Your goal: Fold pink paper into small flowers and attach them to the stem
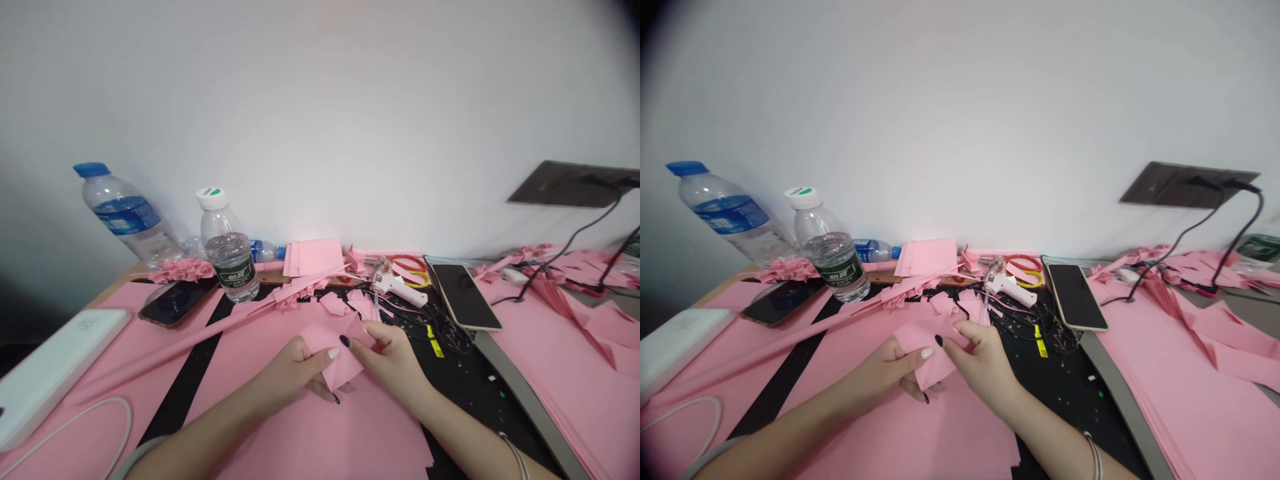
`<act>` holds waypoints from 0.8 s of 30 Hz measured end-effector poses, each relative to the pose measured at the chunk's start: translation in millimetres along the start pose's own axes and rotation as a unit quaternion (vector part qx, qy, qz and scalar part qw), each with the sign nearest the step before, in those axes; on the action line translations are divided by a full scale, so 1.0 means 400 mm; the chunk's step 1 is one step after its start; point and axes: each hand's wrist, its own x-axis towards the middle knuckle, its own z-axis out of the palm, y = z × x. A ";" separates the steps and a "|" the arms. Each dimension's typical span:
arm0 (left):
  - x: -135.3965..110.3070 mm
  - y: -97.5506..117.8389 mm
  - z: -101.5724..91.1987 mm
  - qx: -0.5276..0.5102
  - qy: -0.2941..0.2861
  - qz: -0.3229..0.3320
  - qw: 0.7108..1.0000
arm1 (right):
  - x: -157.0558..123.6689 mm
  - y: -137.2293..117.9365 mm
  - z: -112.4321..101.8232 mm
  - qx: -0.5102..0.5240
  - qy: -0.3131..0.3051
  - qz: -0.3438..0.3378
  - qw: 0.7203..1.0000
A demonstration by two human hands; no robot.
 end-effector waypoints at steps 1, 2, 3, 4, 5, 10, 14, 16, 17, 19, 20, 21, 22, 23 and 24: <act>0.000 -0.002 -0.001 -0.006 -0.002 -0.002 1.000 | -0.002 0.003 0.000 -0.021 0.005 -0.016 1.000; 0.000 -0.005 -0.002 -0.012 -0.005 -0.004 1.000 | -0.004 0.008 0.000 -0.041 0.010 -0.033 0.999; 0.001 -0.008 -0.003 -0.017 -0.006 -0.006 1.000 | -0.006 0.012 0.000 -0.060 0.013 -0.052 0.997; 0.001 -0.010 -0.004 -0.023 -0.007 -0.009 1.000 | -0.008 0.017 -0.001 -0.075 0.015 -0.073 0.994; 0.001 -0.011 -0.005 -0.028 -0.005 -0.011 1.000 | -0.009 0.022 -0.003 -0.087 0.015 -0.097 0.991; 0.003 -0.010 -0.010 -0.053 0.008 -0.007 0.999 | -0.010 0.039 -0.016 -0.132 -0.027 -0.227 0.964; 0.001 -0.006 -0.013 -0.081 0.014 -0.002 0.997 | -0.008 0.052 -0.026 -0.180 -0.052 -0.265 0.946; 0.000 -0.003 -0.014 -0.099 0.016 0.001 0.995 | -0.007 0.059 -0.030 -0.200 -0.058 -0.270 0.940; 0.000 -0.001 -0.015 -0.107 0.015 0.003 0.994 | -0.007 0.063 -0.032 -0.206 -0.060 -0.273 0.938; 0.001 0.003 -0.017 -0.122 0.011 0.005 0.992 | -0.005 0.067 -0.035 -0.212 -0.061 -0.285 0.933; 0.001 0.005 -0.019 -0.128 0.007 0.005 0.992 | -0.004 0.069 -0.036 -0.214 -0.063 -0.292 0.930; 0.002 0.007 -0.021 -0.133 0.002 0.005 0.991 | -0.002 0.069 -0.037 -0.216 -0.066 -0.298 0.927; 0.002 0.008 -0.023 -0.139 -0.003 0.006 0.990 | -0.001 0.068 -0.038 -0.219 -0.069 -0.303 0.925; 0.002 0.008 -0.025 -0.145 -0.008 0.006 0.989 | 0.001 0.066 -0.039 -0.222 -0.073 -0.306 0.923; 0.002 0.009 -0.026 -0.150 -0.012 0.007 0.989 | 0.003 0.064 -0.039 -0.225 -0.076 -0.308 0.921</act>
